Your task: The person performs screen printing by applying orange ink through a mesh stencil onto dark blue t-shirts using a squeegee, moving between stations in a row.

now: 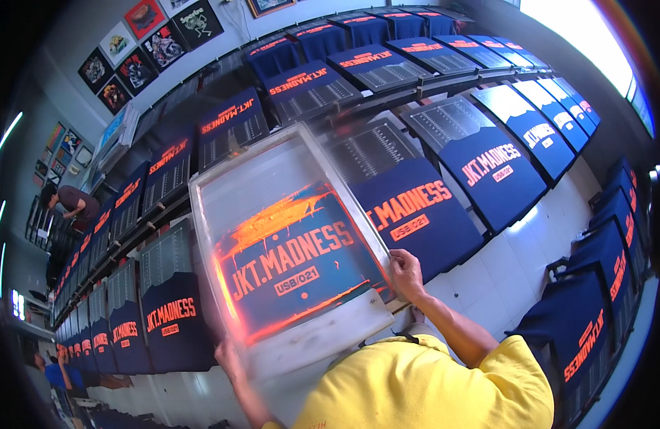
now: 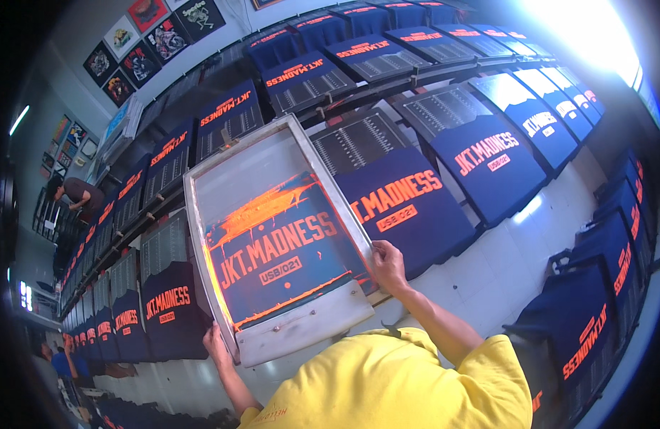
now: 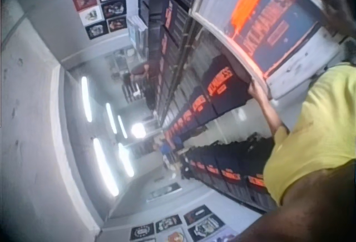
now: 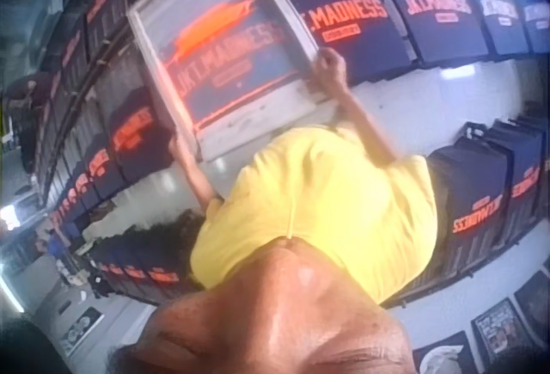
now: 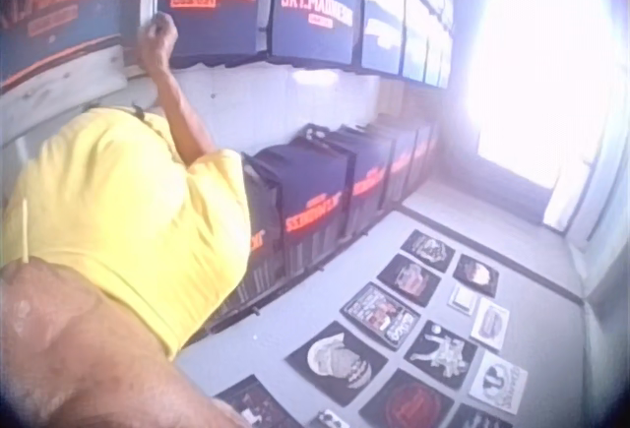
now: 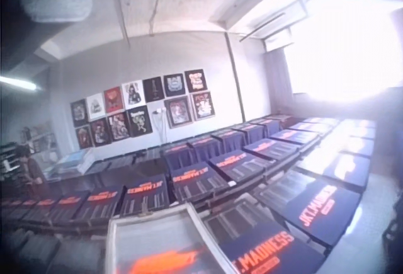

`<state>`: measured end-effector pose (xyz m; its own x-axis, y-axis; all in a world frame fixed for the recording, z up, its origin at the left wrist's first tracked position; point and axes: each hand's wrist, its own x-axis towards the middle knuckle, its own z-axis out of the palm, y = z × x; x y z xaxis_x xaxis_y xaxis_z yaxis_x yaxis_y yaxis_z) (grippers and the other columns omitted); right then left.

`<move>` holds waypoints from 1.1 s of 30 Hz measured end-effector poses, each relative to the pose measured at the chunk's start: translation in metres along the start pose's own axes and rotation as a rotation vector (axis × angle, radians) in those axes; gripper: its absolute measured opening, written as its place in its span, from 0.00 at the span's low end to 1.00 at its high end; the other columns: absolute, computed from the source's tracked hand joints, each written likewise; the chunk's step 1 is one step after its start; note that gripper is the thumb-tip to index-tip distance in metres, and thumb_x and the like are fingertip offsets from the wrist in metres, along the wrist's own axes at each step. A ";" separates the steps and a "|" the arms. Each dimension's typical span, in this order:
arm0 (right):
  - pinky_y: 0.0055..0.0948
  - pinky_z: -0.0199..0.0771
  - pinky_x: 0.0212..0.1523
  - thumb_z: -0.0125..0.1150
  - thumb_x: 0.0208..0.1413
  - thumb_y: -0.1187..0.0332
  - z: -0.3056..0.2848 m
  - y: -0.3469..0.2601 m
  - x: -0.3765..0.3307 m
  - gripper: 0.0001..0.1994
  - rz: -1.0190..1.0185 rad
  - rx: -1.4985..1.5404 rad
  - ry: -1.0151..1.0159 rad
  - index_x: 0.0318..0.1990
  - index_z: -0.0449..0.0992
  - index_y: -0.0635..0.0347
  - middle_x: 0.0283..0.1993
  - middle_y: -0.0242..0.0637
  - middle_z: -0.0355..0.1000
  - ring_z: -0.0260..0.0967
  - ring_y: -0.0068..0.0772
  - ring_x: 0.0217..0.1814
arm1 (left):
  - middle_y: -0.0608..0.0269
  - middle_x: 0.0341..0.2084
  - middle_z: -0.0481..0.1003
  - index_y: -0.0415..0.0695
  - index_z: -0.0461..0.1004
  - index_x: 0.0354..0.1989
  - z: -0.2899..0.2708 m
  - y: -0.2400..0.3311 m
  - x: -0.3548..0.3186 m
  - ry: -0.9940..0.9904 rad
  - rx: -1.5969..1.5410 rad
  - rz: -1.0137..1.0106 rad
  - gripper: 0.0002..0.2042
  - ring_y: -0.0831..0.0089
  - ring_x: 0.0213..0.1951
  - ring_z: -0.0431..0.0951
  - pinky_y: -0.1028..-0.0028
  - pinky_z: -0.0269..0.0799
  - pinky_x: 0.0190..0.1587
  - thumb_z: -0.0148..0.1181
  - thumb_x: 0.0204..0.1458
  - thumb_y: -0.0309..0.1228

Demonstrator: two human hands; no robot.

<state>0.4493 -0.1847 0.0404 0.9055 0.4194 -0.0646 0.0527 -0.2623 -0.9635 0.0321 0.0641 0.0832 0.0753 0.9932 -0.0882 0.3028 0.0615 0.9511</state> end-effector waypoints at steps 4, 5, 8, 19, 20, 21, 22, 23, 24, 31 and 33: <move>0.21 0.69 0.33 0.54 0.58 0.77 -0.078 0.022 0.047 0.09 -0.089 0.046 0.026 0.44 0.77 0.67 0.31 0.32 0.76 0.68 0.17 0.31 | 0.61 0.28 0.78 0.34 0.78 0.36 0.084 0.024 -0.063 -0.032 -0.098 -0.063 0.15 0.76 0.31 0.76 0.74 0.70 0.37 0.54 0.61 0.36; 0.20 0.69 0.33 0.55 0.58 0.77 -0.099 0.029 0.058 0.09 -0.062 0.059 0.039 0.44 0.77 0.67 0.31 0.31 0.76 0.68 0.17 0.31 | 0.62 0.29 0.78 0.34 0.78 0.36 0.111 0.036 -0.081 -0.030 -0.106 -0.097 0.15 0.77 0.31 0.76 0.75 0.70 0.37 0.54 0.61 0.36; 0.23 0.71 0.36 0.55 0.58 0.76 -0.163 0.045 0.089 0.09 -0.035 0.048 0.059 0.45 0.77 0.66 0.34 0.36 0.77 0.71 0.21 0.34 | 0.64 0.28 0.77 0.33 0.77 0.37 0.174 0.062 -0.119 -0.036 -0.042 -0.110 0.16 0.79 0.31 0.74 0.76 0.68 0.37 0.54 0.61 0.36; 0.23 0.71 0.33 0.53 0.57 0.77 -0.285 0.081 0.148 0.09 -0.069 -0.033 0.105 0.43 0.78 0.67 0.30 0.35 0.77 0.71 0.21 0.31 | 0.58 0.24 0.78 0.32 0.78 0.34 0.286 0.019 -0.160 -0.033 0.145 0.018 0.15 0.73 0.27 0.74 0.70 0.70 0.36 0.57 0.58 0.36; 0.23 0.70 0.33 0.53 0.56 0.77 -0.288 0.083 0.148 0.10 -0.056 0.022 0.087 0.42 0.78 0.67 0.29 0.34 0.76 0.71 0.20 0.31 | 0.58 0.24 0.78 0.32 0.78 0.34 0.289 0.016 -0.161 -0.042 0.180 0.017 0.15 0.73 0.27 0.74 0.70 0.70 0.36 0.57 0.58 0.36; 0.23 0.70 0.33 0.53 0.56 0.77 -0.288 0.084 0.152 0.10 -0.057 0.007 0.092 0.42 0.78 0.67 0.29 0.34 0.76 0.71 0.20 0.30 | 0.58 0.23 0.77 0.32 0.78 0.34 0.292 0.014 -0.160 -0.050 0.215 0.017 0.15 0.72 0.27 0.74 0.70 0.70 0.36 0.57 0.58 0.36; 0.23 0.70 0.33 0.54 0.56 0.77 -0.288 0.085 0.157 0.10 -0.059 -0.007 0.096 0.42 0.78 0.66 0.29 0.34 0.76 0.71 0.20 0.30 | 0.58 0.22 0.76 0.31 0.77 0.33 0.295 0.012 -0.159 -0.055 0.215 0.030 0.16 0.72 0.26 0.74 0.69 0.69 0.35 0.56 0.58 0.36; 0.23 0.70 0.32 0.54 0.55 0.77 -0.289 0.088 0.158 0.10 -0.053 -0.025 0.105 0.42 0.78 0.66 0.29 0.34 0.76 0.71 0.20 0.30 | 0.58 0.21 0.76 0.31 0.76 0.32 0.298 0.012 -0.158 -0.062 0.209 0.030 0.16 0.72 0.26 0.73 0.69 0.69 0.34 0.56 0.58 0.36; 0.24 0.70 0.32 0.54 0.54 0.77 -0.289 0.091 0.161 0.10 -0.060 -0.049 0.103 0.42 0.79 0.66 0.29 0.34 0.76 0.71 0.20 0.29 | 0.58 0.21 0.75 0.31 0.76 0.31 0.301 0.013 -0.157 -0.068 0.204 0.031 0.15 0.72 0.25 0.73 0.69 0.68 0.34 0.56 0.58 0.35; 0.25 0.71 0.34 0.54 0.56 0.75 -0.284 0.097 0.173 0.11 -0.029 -0.065 0.076 0.43 0.79 0.66 0.31 0.38 0.78 0.72 0.23 0.31 | 0.60 0.19 0.73 0.33 0.74 0.28 0.308 0.005 -0.148 -0.027 0.198 0.059 0.15 0.72 0.23 0.70 0.69 0.67 0.32 0.55 0.59 0.35; 0.26 0.72 0.35 0.55 0.56 0.75 -0.281 0.096 0.178 0.10 -0.024 -0.070 0.078 0.43 0.78 0.66 0.31 0.39 0.78 0.73 0.25 0.31 | 0.60 0.18 0.72 0.33 0.73 0.26 0.309 0.006 -0.143 -0.045 0.224 0.037 0.16 0.72 0.22 0.69 0.69 0.67 0.31 0.56 0.58 0.35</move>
<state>0.7336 -0.3797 0.0096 0.9335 0.3581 -0.0192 0.1012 -0.3143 -0.9439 0.3162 -0.1078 0.0101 0.1312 0.9887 -0.0726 0.5024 -0.0032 0.8646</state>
